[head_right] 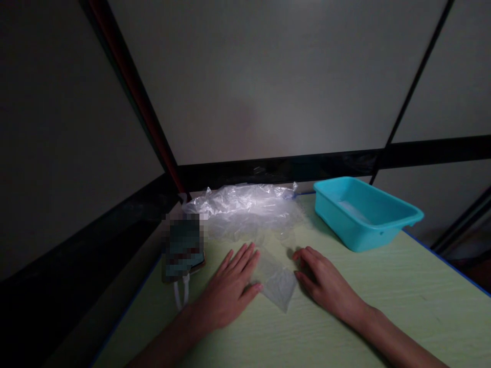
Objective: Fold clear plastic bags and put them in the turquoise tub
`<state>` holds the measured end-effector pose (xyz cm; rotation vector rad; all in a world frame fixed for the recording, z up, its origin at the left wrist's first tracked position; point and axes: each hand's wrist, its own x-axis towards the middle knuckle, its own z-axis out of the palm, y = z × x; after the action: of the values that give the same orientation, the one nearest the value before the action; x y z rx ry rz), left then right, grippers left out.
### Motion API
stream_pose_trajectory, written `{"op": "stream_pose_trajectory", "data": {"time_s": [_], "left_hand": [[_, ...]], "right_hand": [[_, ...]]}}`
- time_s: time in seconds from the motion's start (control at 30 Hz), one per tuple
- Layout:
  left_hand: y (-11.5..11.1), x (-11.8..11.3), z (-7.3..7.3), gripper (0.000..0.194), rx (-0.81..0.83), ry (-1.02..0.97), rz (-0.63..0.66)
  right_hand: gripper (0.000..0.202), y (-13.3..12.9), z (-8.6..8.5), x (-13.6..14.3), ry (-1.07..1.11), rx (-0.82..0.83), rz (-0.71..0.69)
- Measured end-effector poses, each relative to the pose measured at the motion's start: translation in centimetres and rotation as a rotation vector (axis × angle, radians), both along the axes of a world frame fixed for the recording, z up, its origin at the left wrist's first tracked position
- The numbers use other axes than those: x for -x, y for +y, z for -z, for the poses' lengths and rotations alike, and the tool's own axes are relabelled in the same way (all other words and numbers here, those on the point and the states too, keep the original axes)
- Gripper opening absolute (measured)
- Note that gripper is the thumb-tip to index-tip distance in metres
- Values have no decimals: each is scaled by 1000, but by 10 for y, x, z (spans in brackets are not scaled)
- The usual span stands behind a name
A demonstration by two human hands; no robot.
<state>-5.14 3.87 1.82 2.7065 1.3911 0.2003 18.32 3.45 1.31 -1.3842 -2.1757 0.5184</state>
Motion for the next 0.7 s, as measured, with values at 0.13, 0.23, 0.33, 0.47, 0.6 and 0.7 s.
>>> {"op": "stream_pose_trajectory", "data": {"time_s": [0.13,0.23,0.33,0.47,0.6,0.7], "left_hand": [[-1,-3,-1,62,-20,-42,-57],[-3,-6,-4,59,-44,-82,-101],[-4,-8,-6,66,-50,-116,-107],[-6,-10,-8,81,11,-125,-105],[-6,-10,-8,81,33,-129,-133],[-4,-10,-7,79,15,-140,-170]], "right_hand": [[9,1,0,-1,-1,23,-38],[12,1,0,0,-6,22,-51],[13,1,-1,0,12,15,-46],[17,-1,-4,2,31,15,-30],[24,-4,-9,4,8,33,-28],[26,-5,-10,4,-5,50,-39]]}}
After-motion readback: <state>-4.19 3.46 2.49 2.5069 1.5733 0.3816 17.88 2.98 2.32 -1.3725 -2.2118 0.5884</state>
